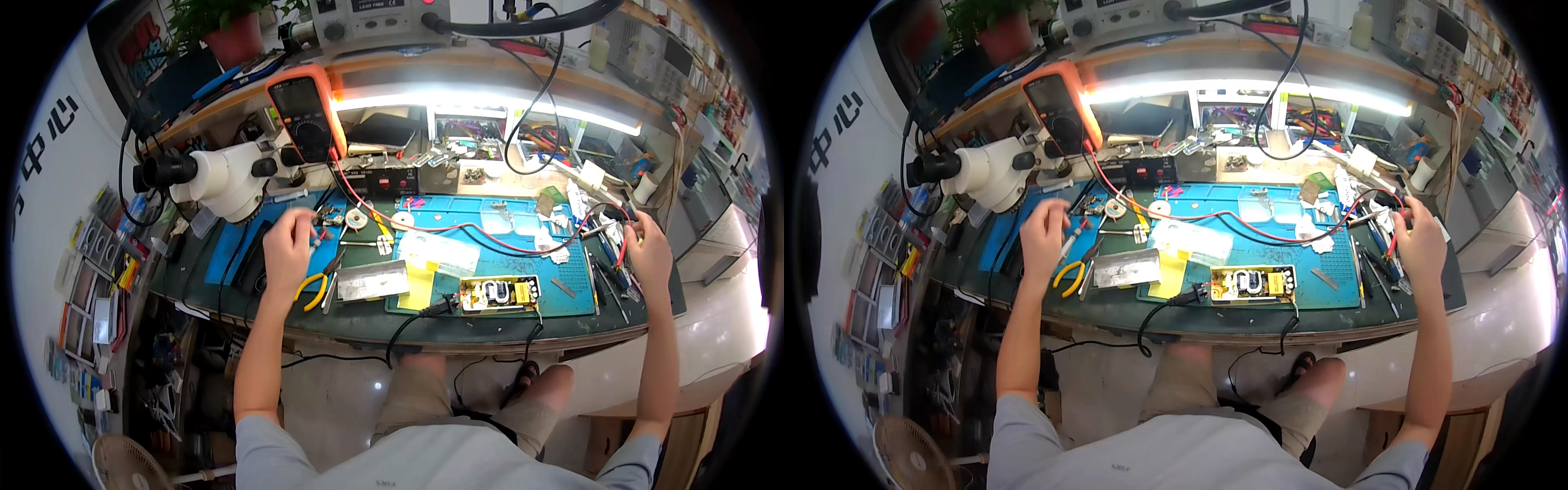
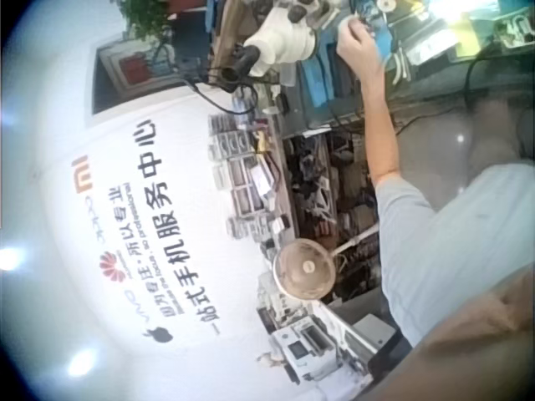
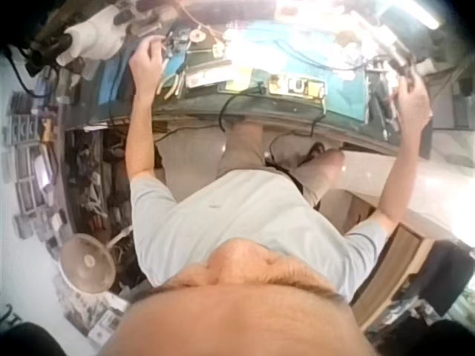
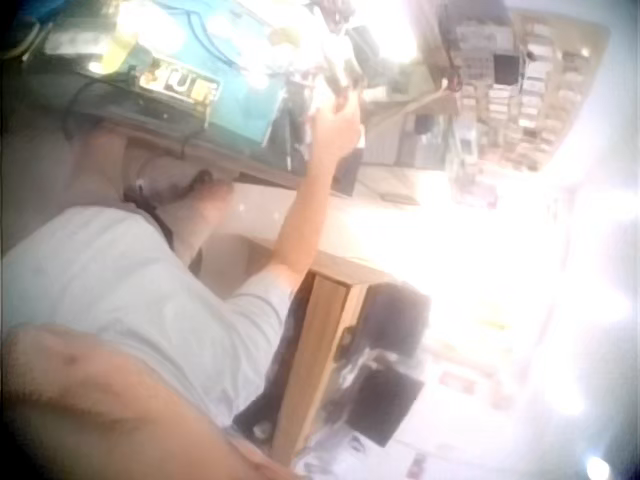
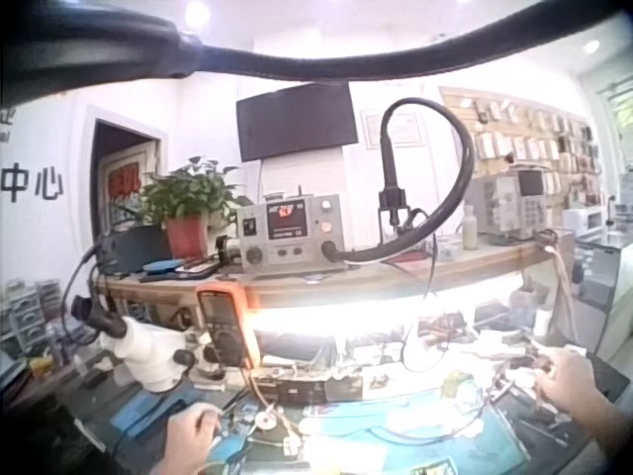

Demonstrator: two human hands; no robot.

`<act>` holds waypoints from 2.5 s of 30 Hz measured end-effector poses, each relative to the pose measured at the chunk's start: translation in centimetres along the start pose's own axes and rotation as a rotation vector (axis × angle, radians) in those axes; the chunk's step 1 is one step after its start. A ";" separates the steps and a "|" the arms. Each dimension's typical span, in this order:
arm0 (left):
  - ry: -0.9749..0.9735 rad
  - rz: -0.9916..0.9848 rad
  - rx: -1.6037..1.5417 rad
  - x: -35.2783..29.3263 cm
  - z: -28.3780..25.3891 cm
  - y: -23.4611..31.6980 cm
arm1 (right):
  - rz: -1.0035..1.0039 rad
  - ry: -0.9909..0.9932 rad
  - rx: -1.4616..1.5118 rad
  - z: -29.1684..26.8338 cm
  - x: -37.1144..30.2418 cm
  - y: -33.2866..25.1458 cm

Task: The person uses a multimeter to test a small electronic device on a workbench. They connect the multimeter probes to various points on the device and a circuit board, checking for continuity or voltage. The person flips the device over to access different sides and continues testing multiple points.

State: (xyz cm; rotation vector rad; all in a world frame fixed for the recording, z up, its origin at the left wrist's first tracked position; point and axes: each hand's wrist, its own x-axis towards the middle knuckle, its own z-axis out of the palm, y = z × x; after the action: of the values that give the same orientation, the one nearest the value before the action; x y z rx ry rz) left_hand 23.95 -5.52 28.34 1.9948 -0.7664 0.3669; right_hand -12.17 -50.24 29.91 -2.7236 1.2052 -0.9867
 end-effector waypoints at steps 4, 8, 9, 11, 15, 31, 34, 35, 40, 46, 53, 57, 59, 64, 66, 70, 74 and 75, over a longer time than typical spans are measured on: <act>0.202 0.051 -0.050 -10.3 -1.7 -2.5 | 0.054 0.124 0.241 -1.3 -6.6 0.3; 0.378 0.015 0.038 -15.9 -5.0 -6.6 | 0.090 0.198 0.474 2.0 -13.1 2.5; 0.423 0.027 0.096 -15.9 -6.2 -7.0 | 0.104 0.201 0.487 2.9 -13.4 2.5; 0.477 0.068 0.158 -15.4 -7.9 -7.0 | 0.127 0.213 0.492 3.8 -13.8 2.1; 0.445 0.069 0.270 -10.3 -10.8 -7.0 | 0.100 0.329 0.501 5.0 -13.6 0.6; -0.475 -0.144 0.895 19.9 -6.6 -36.3 | 0.165 0.523 0.375 6.6 -11.7 -1.7; -0.513 -0.156 0.923 20.2 -6.8 -36.6 | 0.194 0.532 0.395 6.1 -11.8 -2.5; -0.518 -0.152 0.922 20.3 -6.6 -36.5 | 0.178 0.555 0.383 6.0 -11.9 -2.5; -0.490 -0.133 0.912 20.1 -7.6 -36.6 | 0.172 0.540 0.394 5.7 -12.0 -2.8; -0.384 -0.041 0.815 18.5 -10.2 -34.6 | 0.169 0.512 0.464 5.8 -12.0 -2.7; 0.049 0.069 0.481 5.2 -15.7 -25.8 | 0.143 0.459 0.535 5.4 -12.5 -2.3; 0.349 0.065 0.367 -7.4 -11.7 -14.2 | 0.123 0.494 0.552 5.7 -12.7 -1.6; 0.376 0.031 0.327 -13.1 -8.7 -10.9 | 0.107 0.504 0.518 5.9 -12.6 -1.3; 0.343 0.033 -0.004 -17.9 1.6 -1.0 | 0.127 0.474 0.492 5.9 -12.4 -1.9; 0.211 0.323 -0.089 -16.5 4.4 0.9 | 0.113 0.466 0.450 6.0 -12.2 -1.6; 0.080 0.489 -0.098 -12.9 7.8 2.7 | 0.184 0.383 0.484 5.6 -12.4 -1.6; 0.136 0.312 -0.208 -12.8 7.9 2.2 | 0.188 0.365 0.475 5.8 -12.6 -1.5; 0.164 0.239 -0.240 -13.0 7.8 2.0 | 0.189 0.369 0.459 6.0 -12.8 -1.5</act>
State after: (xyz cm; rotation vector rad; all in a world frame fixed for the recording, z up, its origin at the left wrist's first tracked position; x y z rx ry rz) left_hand 12.36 -8.16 18.68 1.6326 -0.9014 0.5449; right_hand -14.39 -42.04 18.52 -2.0991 1.0755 -1.5553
